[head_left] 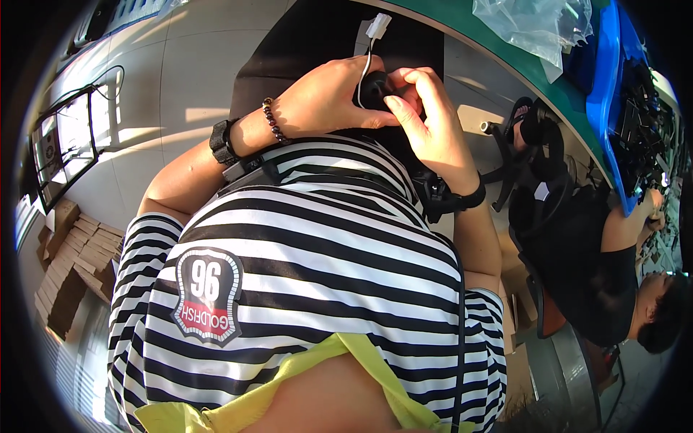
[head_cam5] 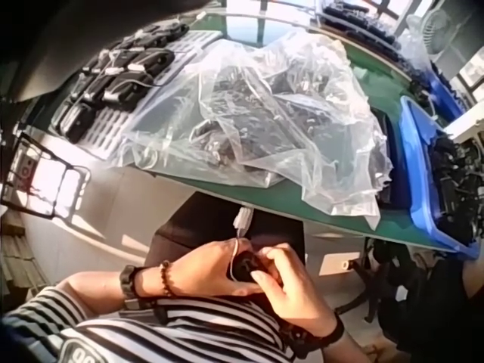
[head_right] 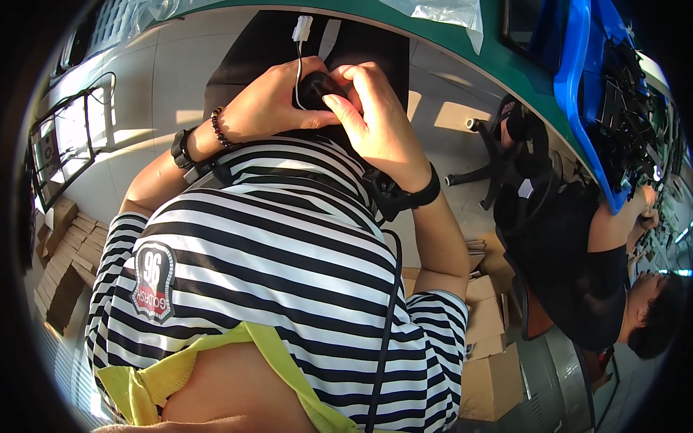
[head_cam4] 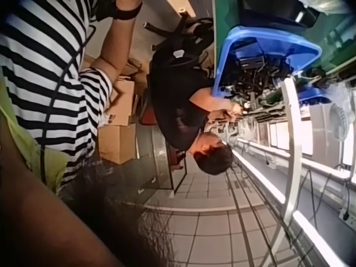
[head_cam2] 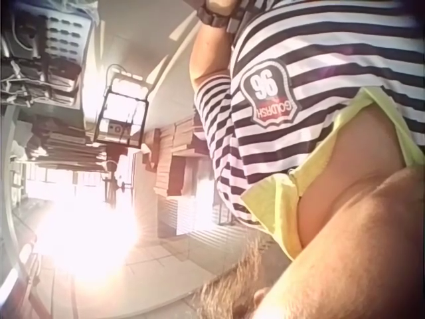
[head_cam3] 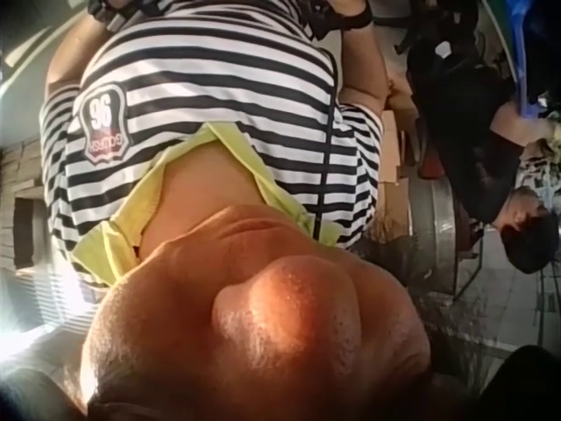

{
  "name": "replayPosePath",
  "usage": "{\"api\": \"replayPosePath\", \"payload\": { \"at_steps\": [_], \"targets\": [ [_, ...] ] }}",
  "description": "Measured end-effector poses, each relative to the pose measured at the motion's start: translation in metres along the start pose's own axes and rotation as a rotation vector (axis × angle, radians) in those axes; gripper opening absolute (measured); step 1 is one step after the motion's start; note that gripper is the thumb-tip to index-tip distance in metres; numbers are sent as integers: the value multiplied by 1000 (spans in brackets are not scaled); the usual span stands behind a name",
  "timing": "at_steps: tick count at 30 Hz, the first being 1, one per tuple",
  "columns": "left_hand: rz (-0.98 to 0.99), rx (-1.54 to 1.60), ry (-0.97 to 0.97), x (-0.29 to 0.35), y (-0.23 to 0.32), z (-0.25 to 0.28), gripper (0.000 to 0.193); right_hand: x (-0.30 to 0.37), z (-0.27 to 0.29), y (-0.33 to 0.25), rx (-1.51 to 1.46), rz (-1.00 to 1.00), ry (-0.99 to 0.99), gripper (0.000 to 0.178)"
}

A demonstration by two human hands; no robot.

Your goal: The person assembles a device by picking up a black housing and a wire, fitting the wire into the housing, and pressing the components together. They then pick up a black bracket from a blue tray, attach it to the housing, and place the unit onto a blue and white tray.

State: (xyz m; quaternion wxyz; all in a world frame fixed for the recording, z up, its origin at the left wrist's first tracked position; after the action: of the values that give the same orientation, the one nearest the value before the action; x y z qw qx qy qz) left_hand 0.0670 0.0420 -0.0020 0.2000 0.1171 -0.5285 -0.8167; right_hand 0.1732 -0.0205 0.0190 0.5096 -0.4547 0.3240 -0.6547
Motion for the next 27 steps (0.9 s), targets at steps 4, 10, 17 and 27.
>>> {"api": "replayPosePath", "payload": {
  "at_steps": [4,10,17,27],
  "targets": [
    [-13,-31,-2,-1,1,0,51,0,1,1,11,35,25,26],
    [-64,-124,-41,-1,-3,-7,56,3,-8,11,-8,-52,-28,29],
    [6,-213,-174,0,4,-12,62,-2,-11,14,172,-113,-136,36],
    [-668,-464,82,14,72,7,38,21,13,55,-336,-238,179,36]
  ]
}}
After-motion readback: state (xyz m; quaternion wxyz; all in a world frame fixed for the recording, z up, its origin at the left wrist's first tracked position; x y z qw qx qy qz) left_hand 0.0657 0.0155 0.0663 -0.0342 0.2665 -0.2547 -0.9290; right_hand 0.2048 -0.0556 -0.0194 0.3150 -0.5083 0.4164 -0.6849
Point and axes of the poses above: each hand's wrist, its own x-axis away from the middle knuckle, its own z-axis out of the back of the hand, y = z × x, the point moved 9 cm from there along -x, towards the middle knuckle, and after that the axes turned 14 degrees about -z, right-handed, at the moved point
